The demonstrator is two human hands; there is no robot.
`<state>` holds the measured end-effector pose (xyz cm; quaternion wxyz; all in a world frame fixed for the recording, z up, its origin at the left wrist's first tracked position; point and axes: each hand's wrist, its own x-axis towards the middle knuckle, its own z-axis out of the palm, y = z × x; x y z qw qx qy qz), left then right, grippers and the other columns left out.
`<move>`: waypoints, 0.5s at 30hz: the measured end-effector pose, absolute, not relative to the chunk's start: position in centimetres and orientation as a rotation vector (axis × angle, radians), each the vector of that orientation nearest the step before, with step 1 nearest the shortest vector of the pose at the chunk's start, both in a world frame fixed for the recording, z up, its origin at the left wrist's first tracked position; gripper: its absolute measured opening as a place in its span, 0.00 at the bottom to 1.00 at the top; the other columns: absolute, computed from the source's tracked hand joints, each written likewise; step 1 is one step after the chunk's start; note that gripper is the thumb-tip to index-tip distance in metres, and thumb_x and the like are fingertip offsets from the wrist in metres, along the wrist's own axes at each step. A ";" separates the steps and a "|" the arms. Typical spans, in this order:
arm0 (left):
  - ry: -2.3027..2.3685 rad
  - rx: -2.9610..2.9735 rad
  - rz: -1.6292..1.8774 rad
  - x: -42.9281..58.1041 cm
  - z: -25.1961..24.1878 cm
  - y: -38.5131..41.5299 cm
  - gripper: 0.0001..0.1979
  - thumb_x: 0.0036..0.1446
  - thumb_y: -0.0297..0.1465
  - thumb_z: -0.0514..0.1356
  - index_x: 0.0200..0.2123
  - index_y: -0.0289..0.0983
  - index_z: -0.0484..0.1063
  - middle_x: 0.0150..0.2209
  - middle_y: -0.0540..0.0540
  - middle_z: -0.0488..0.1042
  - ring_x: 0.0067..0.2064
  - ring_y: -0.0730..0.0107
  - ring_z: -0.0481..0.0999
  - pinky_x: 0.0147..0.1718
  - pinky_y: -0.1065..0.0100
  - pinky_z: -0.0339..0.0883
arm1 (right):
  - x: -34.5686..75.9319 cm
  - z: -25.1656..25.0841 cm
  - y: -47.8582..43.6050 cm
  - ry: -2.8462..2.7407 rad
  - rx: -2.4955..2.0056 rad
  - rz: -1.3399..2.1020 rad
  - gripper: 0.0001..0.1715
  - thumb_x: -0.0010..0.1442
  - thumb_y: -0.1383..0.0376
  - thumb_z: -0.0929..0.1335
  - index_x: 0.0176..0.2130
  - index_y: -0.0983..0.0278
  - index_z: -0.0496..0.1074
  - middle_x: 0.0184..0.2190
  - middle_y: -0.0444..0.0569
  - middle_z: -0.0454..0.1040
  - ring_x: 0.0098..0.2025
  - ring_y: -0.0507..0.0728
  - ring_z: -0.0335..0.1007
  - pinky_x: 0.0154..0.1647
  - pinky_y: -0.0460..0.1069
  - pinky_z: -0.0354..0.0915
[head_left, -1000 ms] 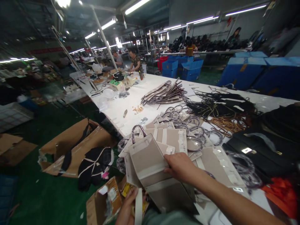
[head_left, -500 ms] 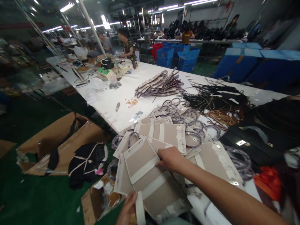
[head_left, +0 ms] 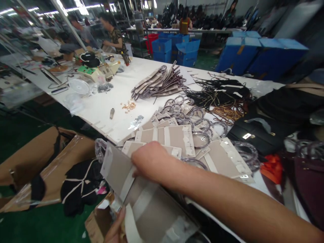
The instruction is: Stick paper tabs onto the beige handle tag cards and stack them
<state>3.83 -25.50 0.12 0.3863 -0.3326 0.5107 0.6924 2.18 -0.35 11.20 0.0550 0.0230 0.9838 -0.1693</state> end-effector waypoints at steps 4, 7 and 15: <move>1.219 -0.699 1.852 3.9 0.7 -21.5 0.16 0.61 0.25 0.62 0.52 0.36 0.77 0.35 0.42 0.86 0.41 0.51 0.86 0.49 0.51 0.77 | 2.4 7.6 4.6 2.853 0.453 -0.359 0.31 0.60 0.46 0.70 0.47 0.70 0.78 0.48 0.64 0.79 0.50 0.69 0.77 0.48 0.56 0.71; 1.205 -0.694 1.858 4.0 0.6 -19.3 0.16 0.60 0.26 0.62 0.52 0.35 0.76 0.36 0.41 0.85 0.40 0.52 0.86 0.47 0.52 0.78 | 3.6 4.7 5.7 2.850 0.501 -0.328 0.40 0.56 0.40 0.71 0.49 0.72 0.77 0.47 0.66 0.79 0.49 0.71 0.76 0.51 0.59 0.70; 1.348 -0.785 1.832 3.2 1.3 -21.3 0.11 0.51 0.28 0.70 0.39 0.38 0.79 0.38 0.41 0.85 0.53 0.43 0.81 0.52 0.48 0.76 | 2.5 6.6 6.6 2.610 0.475 -0.538 0.43 0.47 0.35 0.72 0.49 0.63 0.79 0.49 0.59 0.80 0.48 0.69 0.77 0.43 0.54 0.70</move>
